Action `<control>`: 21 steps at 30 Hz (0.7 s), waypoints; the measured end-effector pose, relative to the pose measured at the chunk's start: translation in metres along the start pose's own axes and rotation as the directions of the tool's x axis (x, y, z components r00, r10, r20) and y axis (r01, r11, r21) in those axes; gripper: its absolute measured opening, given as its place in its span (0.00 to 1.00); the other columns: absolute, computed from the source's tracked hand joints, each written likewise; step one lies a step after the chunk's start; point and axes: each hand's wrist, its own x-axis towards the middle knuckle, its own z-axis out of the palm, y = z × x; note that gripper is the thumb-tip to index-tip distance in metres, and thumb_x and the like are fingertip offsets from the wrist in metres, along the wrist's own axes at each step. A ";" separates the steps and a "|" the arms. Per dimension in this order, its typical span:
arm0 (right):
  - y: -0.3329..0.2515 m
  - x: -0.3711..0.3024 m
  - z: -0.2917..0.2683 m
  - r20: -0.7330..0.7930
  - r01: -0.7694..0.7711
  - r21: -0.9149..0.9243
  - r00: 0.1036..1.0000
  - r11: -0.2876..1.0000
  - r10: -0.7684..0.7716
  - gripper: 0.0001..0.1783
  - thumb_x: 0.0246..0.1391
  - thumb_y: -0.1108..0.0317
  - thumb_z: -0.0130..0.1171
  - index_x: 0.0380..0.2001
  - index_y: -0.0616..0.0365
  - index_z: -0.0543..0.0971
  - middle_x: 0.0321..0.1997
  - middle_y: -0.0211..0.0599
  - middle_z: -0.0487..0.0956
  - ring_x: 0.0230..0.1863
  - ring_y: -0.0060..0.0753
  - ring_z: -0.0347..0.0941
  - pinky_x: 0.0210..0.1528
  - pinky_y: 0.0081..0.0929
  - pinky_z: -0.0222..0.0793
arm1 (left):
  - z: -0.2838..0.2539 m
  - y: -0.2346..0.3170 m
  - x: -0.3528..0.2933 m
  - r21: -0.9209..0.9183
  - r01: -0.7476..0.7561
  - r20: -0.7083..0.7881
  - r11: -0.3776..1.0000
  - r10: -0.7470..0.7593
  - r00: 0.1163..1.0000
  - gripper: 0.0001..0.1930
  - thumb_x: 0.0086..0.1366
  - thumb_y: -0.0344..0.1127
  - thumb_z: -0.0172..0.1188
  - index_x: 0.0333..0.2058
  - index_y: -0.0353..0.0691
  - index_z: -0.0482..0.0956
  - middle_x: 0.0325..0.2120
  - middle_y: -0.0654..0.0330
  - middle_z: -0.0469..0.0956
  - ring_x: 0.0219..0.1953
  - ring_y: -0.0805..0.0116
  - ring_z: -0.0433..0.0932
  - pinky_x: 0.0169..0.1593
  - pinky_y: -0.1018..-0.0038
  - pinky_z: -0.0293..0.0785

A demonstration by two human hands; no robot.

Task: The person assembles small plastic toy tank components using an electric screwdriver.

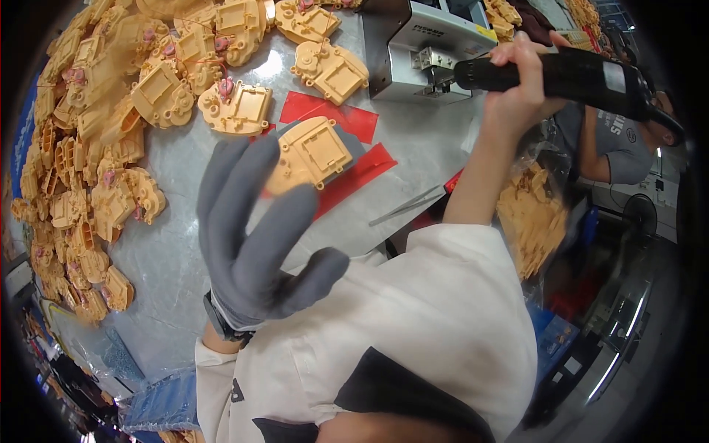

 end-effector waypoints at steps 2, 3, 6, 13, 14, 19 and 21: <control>0.010 -0.004 0.008 0.022 -0.058 -0.024 0.998 0.998 0.059 0.21 0.41 0.83 0.54 0.42 0.67 0.64 0.18 0.39 0.71 0.16 0.28 0.65 0.26 0.29 0.66 | 0.021 -0.019 0.004 0.124 0.039 0.046 0.992 -0.045 0.998 0.31 0.46 0.47 0.65 0.48 0.40 0.69 0.51 0.43 0.62 0.51 0.42 0.63 0.53 0.53 0.60; 0.011 -0.007 0.012 0.022 -0.117 -0.020 0.993 0.993 0.118 0.21 0.41 0.83 0.54 0.42 0.67 0.64 0.19 0.39 0.71 0.16 0.28 0.65 0.26 0.29 0.66 | 0.037 -0.037 0.001 0.235 0.067 0.097 0.970 -0.092 0.991 0.31 0.45 0.46 0.66 0.47 0.40 0.69 0.50 0.42 0.62 0.50 0.43 0.64 0.51 0.54 0.62; 0.009 -0.010 0.011 0.117 -0.175 -0.042 0.977 0.984 0.179 0.22 0.40 0.83 0.54 0.42 0.65 0.63 0.20 0.38 0.71 0.17 0.28 0.65 0.27 0.30 0.66 | 0.056 -0.060 -0.015 0.245 0.138 0.153 0.960 -0.179 0.972 0.34 0.42 0.46 0.68 0.48 0.39 0.68 0.49 0.41 0.62 0.48 0.45 0.66 0.49 0.57 0.65; -0.055 -0.060 0.027 0.380 -0.255 0.335 0.918 0.907 0.118 0.30 0.40 0.81 0.52 0.49 0.63 0.56 0.18 0.35 0.68 0.15 0.27 0.64 0.23 0.31 0.65 | 0.059 -0.072 -0.062 0.007 0.360 -0.050 0.933 -0.360 0.932 0.44 0.35 0.44 0.72 0.49 0.28 0.61 0.44 0.41 0.66 0.47 0.43 0.67 0.49 0.60 0.66; -0.058 -0.068 0.033 0.457 -0.255 0.330 0.886 0.909 0.082 0.31 0.41 0.82 0.51 0.51 0.62 0.55 0.18 0.35 0.68 0.15 0.28 0.64 0.21 0.30 0.65 | 0.058 -0.072 -0.061 -0.041 0.401 -0.034 0.915 -0.402 0.915 0.45 0.35 0.44 0.72 0.50 0.29 0.61 0.44 0.42 0.67 0.47 0.45 0.67 0.49 0.60 0.66; -0.058 -0.083 0.053 0.509 -0.329 0.269 0.846 0.905 0.156 0.30 0.41 0.84 0.49 0.50 0.61 0.56 0.17 0.33 0.66 0.14 0.26 0.63 0.18 0.26 0.63 | 0.044 -0.071 -0.060 -0.149 0.438 -0.016 0.887 -0.445 0.895 0.43 0.36 0.42 0.72 0.50 0.32 0.61 0.44 0.46 0.67 0.46 0.48 0.68 0.50 0.62 0.66; -0.055 -0.084 0.055 0.535 -0.363 0.274 0.827 0.891 0.173 0.29 0.41 0.83 0.49 0.50 0.60 0.57 0.17 0.33 0.66 0.13 0.26 0.63 0.18 0.26 0.62 | 0.043 -0.073 -0.065 -0.139 0.419 -0.054 0.897 -0.429 0.902 0.42 0.36 0.42 0.72 0.49 0.32 0.61 0.44 0.46 0.68 0.46 0.49 0.68 0.50 0.61 0.65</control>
